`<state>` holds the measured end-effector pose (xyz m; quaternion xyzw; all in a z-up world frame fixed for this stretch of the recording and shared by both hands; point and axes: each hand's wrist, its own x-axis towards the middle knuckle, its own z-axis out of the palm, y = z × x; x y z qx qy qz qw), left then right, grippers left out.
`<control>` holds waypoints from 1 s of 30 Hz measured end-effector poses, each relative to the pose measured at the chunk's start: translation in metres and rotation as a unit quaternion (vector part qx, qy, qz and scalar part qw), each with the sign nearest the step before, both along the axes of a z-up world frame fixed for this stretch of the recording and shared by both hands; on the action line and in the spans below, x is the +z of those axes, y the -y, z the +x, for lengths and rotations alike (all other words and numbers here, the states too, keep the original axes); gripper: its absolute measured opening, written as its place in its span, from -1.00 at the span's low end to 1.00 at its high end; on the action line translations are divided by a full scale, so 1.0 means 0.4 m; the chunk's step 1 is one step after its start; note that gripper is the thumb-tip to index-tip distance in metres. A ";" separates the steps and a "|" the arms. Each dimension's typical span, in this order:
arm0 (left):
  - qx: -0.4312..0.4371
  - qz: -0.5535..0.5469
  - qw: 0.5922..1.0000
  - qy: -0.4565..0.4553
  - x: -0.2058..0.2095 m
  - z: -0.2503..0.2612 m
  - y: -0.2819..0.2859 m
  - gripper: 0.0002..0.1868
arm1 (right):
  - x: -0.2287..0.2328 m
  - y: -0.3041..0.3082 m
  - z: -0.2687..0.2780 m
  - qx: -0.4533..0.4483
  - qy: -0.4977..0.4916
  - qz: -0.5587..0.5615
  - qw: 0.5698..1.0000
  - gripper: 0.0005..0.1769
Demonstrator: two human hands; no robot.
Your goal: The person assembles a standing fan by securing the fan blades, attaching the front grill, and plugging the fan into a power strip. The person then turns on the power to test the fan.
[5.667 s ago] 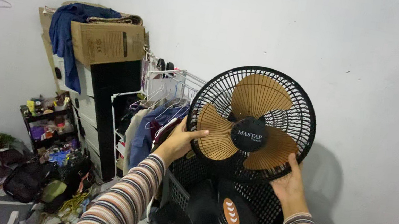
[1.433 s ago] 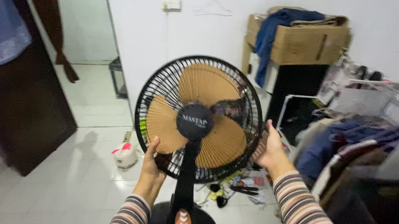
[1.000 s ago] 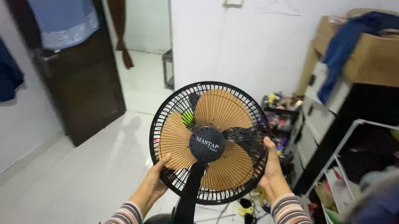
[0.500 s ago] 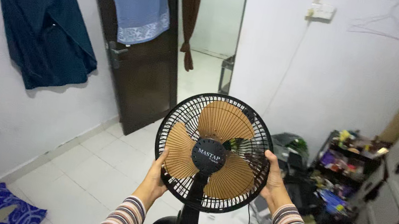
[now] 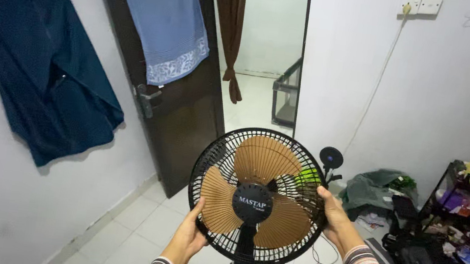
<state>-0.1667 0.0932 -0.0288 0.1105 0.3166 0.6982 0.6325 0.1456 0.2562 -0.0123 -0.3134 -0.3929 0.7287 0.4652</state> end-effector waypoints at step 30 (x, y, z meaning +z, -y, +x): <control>-0.034 -0.186 0.982 -0.024 -0.146 -0.730 -1.037 -0.17 | -0.107 -0.995 -0.749 0.118 0.111 -0.101 0.982 -0.55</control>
